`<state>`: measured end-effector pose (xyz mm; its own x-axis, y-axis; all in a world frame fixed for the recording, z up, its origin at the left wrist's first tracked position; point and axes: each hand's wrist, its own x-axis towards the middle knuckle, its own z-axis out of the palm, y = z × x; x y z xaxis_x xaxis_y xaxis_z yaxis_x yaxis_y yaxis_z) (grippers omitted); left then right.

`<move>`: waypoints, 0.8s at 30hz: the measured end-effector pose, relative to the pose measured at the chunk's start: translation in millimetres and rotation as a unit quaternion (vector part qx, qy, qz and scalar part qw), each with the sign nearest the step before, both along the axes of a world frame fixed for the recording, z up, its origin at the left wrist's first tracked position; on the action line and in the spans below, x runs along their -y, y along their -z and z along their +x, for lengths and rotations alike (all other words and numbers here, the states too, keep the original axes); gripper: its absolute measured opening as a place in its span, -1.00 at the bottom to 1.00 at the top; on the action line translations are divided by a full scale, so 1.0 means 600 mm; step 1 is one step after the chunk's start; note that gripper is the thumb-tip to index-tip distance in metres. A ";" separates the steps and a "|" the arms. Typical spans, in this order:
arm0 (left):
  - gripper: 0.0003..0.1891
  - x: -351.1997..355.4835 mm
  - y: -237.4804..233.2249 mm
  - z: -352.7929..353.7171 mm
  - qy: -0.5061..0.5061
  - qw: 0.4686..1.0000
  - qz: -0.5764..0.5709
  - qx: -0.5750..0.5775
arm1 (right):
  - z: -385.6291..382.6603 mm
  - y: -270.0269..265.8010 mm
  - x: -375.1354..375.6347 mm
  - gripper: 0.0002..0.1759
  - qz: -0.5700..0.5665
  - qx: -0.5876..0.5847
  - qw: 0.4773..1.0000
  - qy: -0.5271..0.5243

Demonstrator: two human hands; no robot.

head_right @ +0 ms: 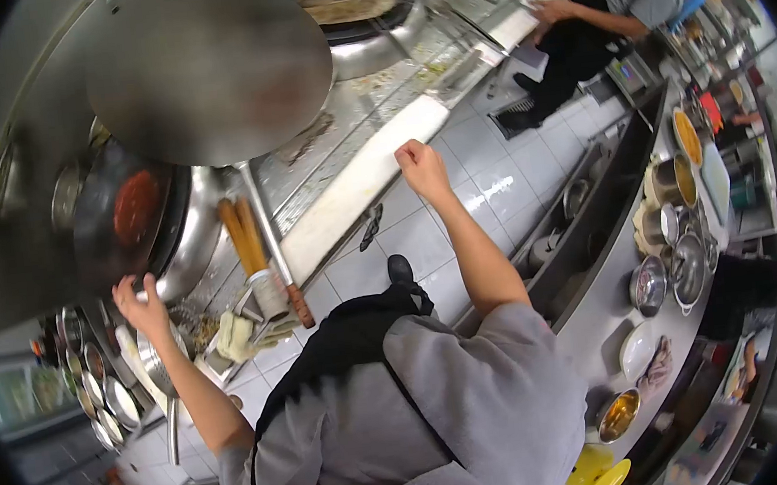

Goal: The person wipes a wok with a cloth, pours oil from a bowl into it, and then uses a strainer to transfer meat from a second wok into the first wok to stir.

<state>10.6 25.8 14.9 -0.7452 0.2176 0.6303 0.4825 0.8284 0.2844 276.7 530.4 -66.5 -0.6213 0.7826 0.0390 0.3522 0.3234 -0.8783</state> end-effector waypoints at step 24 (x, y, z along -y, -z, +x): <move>-0.79 -0.249 -0.050 0.174 0.203 0.845 0.401 0.291 | -0.266 -0.112 -0.255 -0.45 0.397 0.283 0.872 -0.040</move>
